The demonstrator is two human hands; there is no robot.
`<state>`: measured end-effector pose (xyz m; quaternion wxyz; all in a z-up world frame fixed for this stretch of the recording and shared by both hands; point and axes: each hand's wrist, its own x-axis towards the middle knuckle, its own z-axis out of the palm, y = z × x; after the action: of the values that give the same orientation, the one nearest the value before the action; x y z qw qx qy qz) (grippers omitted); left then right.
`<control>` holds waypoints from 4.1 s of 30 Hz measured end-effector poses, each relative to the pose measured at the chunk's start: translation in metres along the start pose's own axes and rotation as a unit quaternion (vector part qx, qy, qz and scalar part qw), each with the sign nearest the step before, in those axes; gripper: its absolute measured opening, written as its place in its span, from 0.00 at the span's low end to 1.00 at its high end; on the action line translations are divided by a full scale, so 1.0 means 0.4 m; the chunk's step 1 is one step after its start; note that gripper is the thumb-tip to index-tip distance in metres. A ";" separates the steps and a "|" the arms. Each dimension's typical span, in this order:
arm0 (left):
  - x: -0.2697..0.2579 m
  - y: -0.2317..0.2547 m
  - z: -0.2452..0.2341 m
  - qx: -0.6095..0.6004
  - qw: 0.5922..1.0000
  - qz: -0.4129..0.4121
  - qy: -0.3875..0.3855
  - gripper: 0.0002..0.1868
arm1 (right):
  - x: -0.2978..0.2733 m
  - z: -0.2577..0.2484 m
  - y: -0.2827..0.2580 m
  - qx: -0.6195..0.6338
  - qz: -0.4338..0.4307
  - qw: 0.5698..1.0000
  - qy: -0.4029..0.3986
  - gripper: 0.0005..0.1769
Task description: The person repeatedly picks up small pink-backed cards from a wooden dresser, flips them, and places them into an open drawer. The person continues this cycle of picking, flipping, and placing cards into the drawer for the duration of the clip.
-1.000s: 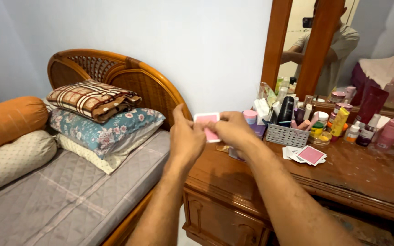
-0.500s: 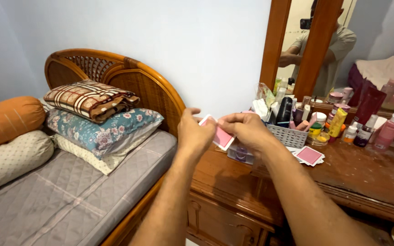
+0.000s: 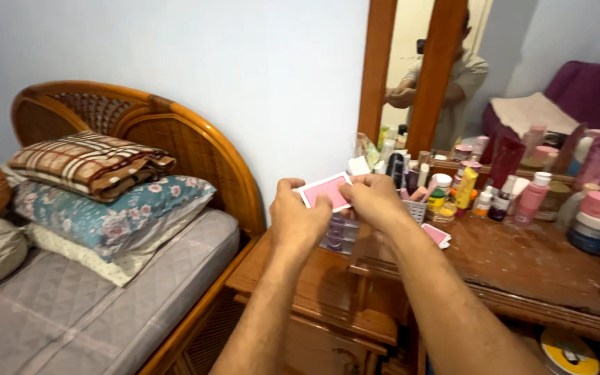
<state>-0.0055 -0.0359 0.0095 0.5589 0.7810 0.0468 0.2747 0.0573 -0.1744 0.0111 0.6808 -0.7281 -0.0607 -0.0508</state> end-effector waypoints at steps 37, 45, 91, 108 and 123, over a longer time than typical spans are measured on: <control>-0.246 -0.089 0.324 -0.003 0.952 0.124 -0.281 0.18 | -0.206 -0.502 0.270 -0.043 0.272 0.961 0.001 0.06; -0.365 -0.129 0.353 0.213 0.862 0.233 -0.396 0.27 | -0.340 -0.562 0.477 -0.116 0.303 0.946 0.014 0.07; -0.573 -0.191 0.623 -0.061 0.885 -0.370 -0.275 0.25 | -0.388 -0.765 0.687 -0.379 0.300 0.813 0.324 0.28; -0.583 -0.388 0.806 -0.221 0.880 -0.409 -0.097 0.35 | -0.356 -0.691 0.714 -0.219 0.235 0.885 0.336 0.19; -0.560 -0.261 0.714 -0.314 0.872 -0.363 -0.091 0.38 | -0.350 -0.721 0.748 -0.076 0.204 0.931 0.293 0.18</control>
<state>-0.0329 -0.3244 -0.2329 0.8371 0.5136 0.1874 -0.0198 -0.0313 -0.4842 -0.2860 0.6065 -0.7275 0.2950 -0.1263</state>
